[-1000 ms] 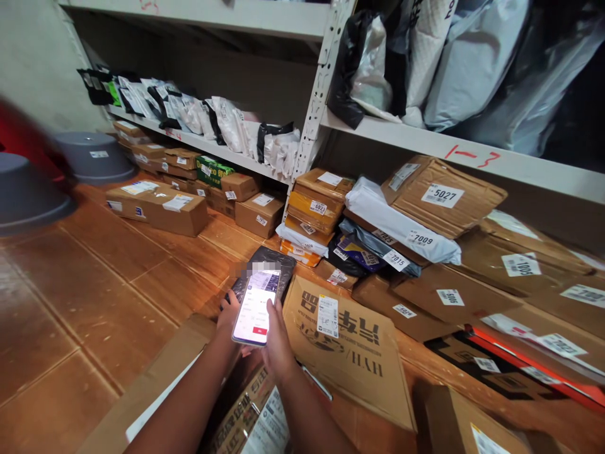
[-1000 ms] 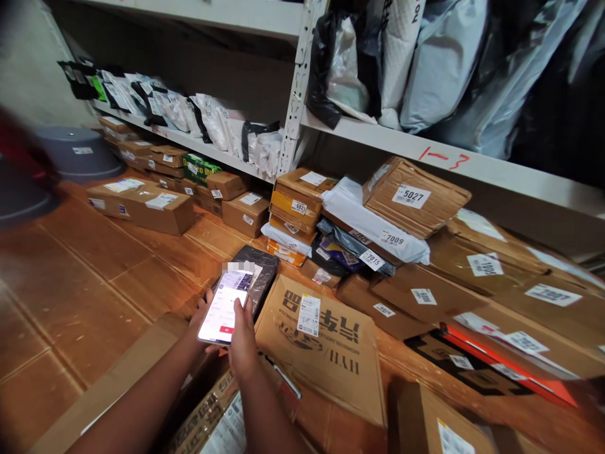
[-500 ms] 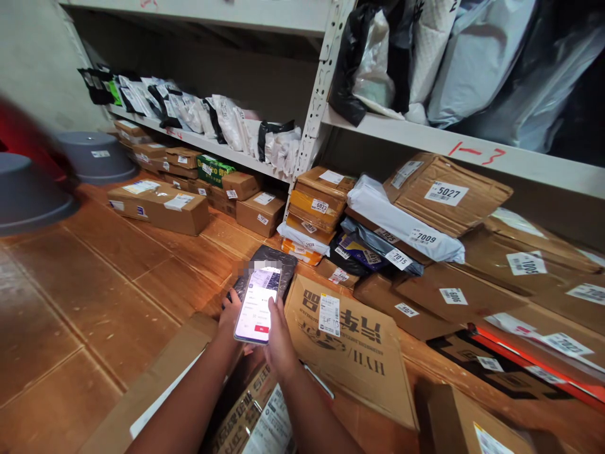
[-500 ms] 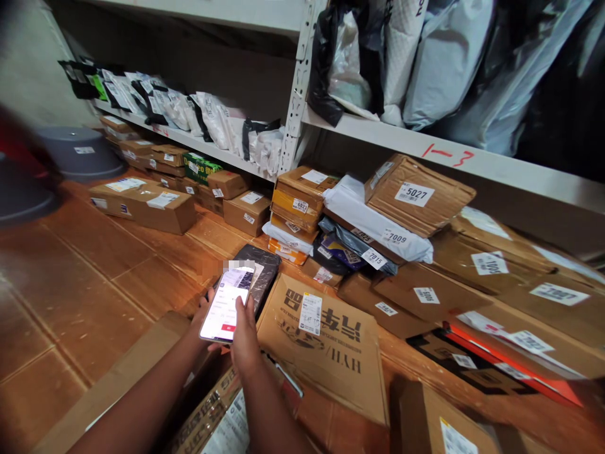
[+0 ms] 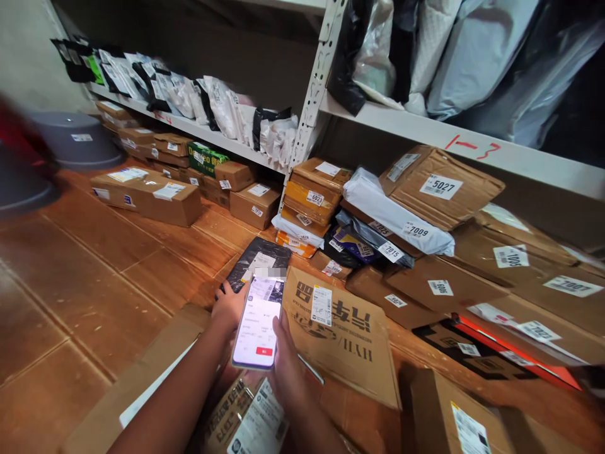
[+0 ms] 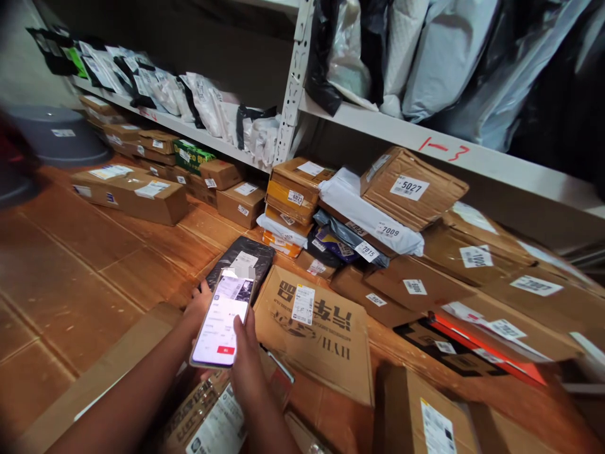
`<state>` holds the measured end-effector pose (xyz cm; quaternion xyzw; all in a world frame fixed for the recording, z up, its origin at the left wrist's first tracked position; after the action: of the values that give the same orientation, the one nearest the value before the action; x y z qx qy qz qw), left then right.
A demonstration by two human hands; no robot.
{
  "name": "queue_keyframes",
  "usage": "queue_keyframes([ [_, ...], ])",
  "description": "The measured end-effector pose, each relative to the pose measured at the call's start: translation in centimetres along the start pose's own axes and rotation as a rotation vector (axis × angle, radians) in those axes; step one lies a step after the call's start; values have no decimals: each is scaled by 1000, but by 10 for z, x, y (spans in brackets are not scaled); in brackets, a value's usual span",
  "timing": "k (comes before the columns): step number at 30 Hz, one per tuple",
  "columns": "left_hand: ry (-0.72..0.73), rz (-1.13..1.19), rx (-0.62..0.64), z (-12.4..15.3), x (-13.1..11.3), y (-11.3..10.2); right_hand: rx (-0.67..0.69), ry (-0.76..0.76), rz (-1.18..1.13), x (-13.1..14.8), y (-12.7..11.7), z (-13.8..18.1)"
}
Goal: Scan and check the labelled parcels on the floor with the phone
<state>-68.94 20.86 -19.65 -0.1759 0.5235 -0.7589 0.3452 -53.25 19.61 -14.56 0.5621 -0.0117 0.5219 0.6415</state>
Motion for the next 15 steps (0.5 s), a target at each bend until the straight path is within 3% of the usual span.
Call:
queue_keyframes([
  [9, 19, -86, -40, -1, -3, 1, 96, 93, 149, 28, -22, 63],
  [15, 12, -176, -79, -2, -6, 1, -27, 88, 135, 28, -60, 90],
])
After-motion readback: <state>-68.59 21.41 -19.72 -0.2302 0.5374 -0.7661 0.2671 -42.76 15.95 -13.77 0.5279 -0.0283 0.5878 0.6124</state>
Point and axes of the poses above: each hand's wrist, its own z-axis away from the middle knuckle, its own y-axis out of the palm, x = y × z, the point moved 6 cm from there along -z, towards the middle knuckle, and after that the axes turned 10 degrees about -z, right-handed, at the moved point
